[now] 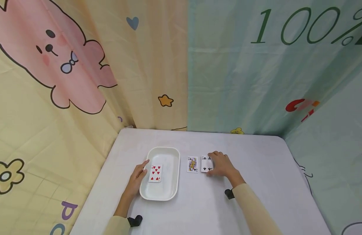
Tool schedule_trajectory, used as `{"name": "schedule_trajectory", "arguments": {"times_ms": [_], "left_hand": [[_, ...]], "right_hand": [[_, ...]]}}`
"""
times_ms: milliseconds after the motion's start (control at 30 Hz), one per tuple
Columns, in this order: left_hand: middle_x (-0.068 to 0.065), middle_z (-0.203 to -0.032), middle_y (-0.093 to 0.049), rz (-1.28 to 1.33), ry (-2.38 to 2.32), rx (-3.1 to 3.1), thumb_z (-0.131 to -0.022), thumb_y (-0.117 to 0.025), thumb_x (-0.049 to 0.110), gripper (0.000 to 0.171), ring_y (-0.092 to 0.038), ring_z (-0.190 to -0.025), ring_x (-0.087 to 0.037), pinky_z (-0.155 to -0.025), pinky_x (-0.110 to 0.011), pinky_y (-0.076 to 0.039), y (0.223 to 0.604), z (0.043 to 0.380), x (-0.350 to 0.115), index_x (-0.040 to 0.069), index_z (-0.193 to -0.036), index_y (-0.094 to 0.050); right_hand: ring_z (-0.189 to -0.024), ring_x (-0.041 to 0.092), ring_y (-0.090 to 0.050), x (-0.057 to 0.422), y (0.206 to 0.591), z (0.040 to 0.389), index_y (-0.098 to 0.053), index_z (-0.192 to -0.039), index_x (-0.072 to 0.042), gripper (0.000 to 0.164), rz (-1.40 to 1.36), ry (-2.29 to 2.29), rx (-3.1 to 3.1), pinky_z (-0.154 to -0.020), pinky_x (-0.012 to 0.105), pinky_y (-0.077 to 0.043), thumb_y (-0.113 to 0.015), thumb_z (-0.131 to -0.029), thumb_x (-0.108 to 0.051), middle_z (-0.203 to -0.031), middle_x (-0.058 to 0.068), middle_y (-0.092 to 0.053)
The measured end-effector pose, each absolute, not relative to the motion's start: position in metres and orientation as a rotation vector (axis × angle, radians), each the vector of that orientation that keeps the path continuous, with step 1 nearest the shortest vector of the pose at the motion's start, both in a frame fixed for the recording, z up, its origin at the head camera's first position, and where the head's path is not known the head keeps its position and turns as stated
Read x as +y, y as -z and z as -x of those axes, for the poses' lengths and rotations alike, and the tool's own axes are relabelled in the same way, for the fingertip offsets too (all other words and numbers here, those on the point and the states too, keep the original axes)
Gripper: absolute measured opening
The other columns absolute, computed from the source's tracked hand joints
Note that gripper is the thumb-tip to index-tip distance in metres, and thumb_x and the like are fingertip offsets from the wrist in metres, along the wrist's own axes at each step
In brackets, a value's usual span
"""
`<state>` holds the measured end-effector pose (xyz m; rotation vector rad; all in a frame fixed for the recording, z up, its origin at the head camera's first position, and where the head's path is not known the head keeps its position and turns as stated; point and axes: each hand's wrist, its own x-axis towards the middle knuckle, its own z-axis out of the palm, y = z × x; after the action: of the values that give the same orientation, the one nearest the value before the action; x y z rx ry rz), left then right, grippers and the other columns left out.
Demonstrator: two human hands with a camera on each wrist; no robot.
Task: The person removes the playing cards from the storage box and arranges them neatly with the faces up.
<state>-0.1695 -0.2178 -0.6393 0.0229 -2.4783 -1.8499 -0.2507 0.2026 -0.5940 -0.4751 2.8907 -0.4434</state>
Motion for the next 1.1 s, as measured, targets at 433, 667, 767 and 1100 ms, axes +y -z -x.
{"name": "schedule_trajectory", "arguments": {"times_ms": [433,667,767,1100], "left_hand": [[-0.009,-0.132,-0.054,-0.098,1.849,-2.518,-0.108,-0.052,0.02,0.044,-0.046,-0.105,-0.017,-0.094,-0.031,-0.038,0.638,0.171,-0.216,0.027,-0.152,-0.053],[-0.009,-0.131,-0.054,-0.128,1.834,-2.524,-0.108,-0.051,0.017,0.044,-0.046,-0.104,-0.019,-0.095,-0.032,-0.037,0.639,0.171,-0.215,0.026,-0.151,-0.053],[-0.005,-0.128,-0.055,-0.11,1.837,-2.526,-0.108,-0.053,0.023,0.043,-0.045,-0.104,-0.017,-0.095,-0.033,-0.037,0.639,0.169,-0.216,0.032,-0.15,-0.054],[-0.016,-0.132,-0.054,-0.061,1.888,-2.53,-0.107,-0.053,0.017,0.044,-0.045,-0.105,-0.017,-0.095,-0.032,-0.038,0.6,0.157,-0.211,0.02,-0.152,-0.053]], "right_hand": [[-0.128,0.038,-0.049,0.199,0.606,0.258,-0.057,-0.144,-0.013,0.091,0.494,0.448,2.877,-0.102,0.06,-0.042,-0.092,-0.069,-0.051,-0.139,0.015,-0.054],[-0.129,0.04,-0.048,0.2,0.609,0.258,-0.056,-0.144,-0.013,0.092,0.479,0.44,2.862,-0.102,0.062,-0.041,-0.092,-0.068,-0.052,-0.141,0.016,-0.053],[-0.128,0.04,-0.048,0.2,0.611,0.258,-0.056,-0.144,-0.013,0.093,0.486,0.447,2.867,-0.101,0.063,-0.042,-0.092,-0.068,-0.052,-0.141,0.016,-0.053],[-0.128,0.04,-0.047,0.201,0.61,0.258,-0.055,-0.145,-0.013,0.095,0.484,0.447,2.857,-0.1,0.063,-0.041,-0.092,-0.067,-0.053,-0.143,0.017,-0.051]]}}
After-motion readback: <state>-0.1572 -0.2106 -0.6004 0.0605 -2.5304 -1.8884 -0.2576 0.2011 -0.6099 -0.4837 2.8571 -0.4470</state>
